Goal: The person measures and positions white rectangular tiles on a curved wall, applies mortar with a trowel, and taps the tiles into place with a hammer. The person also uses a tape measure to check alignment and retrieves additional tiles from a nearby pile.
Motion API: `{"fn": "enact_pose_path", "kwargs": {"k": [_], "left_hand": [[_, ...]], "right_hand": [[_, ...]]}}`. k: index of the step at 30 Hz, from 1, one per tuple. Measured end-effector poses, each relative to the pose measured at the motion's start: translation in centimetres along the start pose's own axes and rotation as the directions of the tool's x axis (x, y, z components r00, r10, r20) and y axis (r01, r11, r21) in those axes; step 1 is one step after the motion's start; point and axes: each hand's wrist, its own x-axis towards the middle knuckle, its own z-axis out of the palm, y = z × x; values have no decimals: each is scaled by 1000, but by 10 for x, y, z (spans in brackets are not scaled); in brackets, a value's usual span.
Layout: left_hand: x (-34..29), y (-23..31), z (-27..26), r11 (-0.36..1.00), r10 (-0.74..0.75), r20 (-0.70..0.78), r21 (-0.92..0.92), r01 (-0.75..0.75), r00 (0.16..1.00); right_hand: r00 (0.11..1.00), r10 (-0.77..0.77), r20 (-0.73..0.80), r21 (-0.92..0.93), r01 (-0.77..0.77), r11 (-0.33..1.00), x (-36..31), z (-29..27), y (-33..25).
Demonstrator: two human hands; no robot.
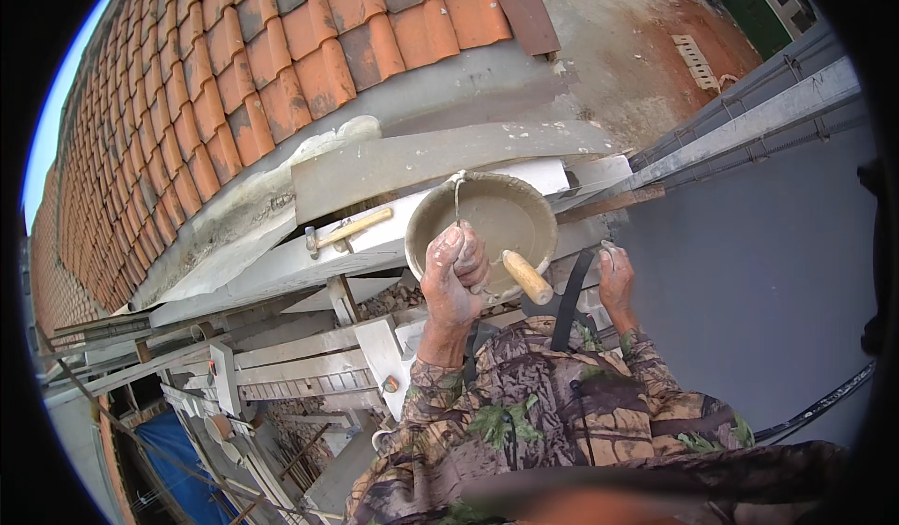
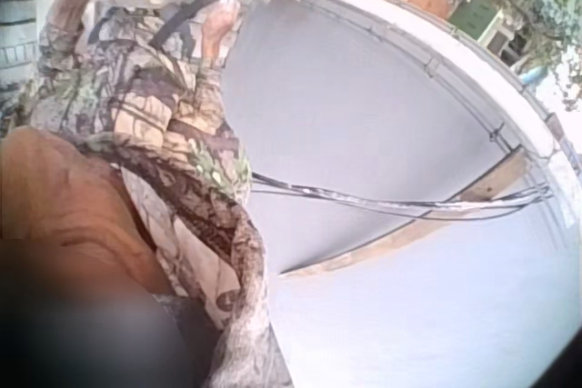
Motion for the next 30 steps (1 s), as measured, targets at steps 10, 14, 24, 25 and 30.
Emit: {"fn": "enact_pose_path", "kwargs": {"k": [10,14,24,25,30], "left_hand": [[69,-3,40,989,94,-78,120,-84,992],[76,-4,60,984,117,-102,144,-102,988],[31,-54,60,991,-99,44,100,94,994],[25,-61,56,984,-147,55,106,140,988],[13,-104,14,920,-360,98,200,336,928]], "right_hand": [[987,-158,-7,96,158,983,57,-53,-46],[847,-484,219,84,478,874,84,-52,-114],[903,-89,421,-177,178,968,41,-44,-139],[920,-78,383,-220,173,960,33,-44,-136],[919,67,388,-415,110,903,-10,-13,-110]]}}
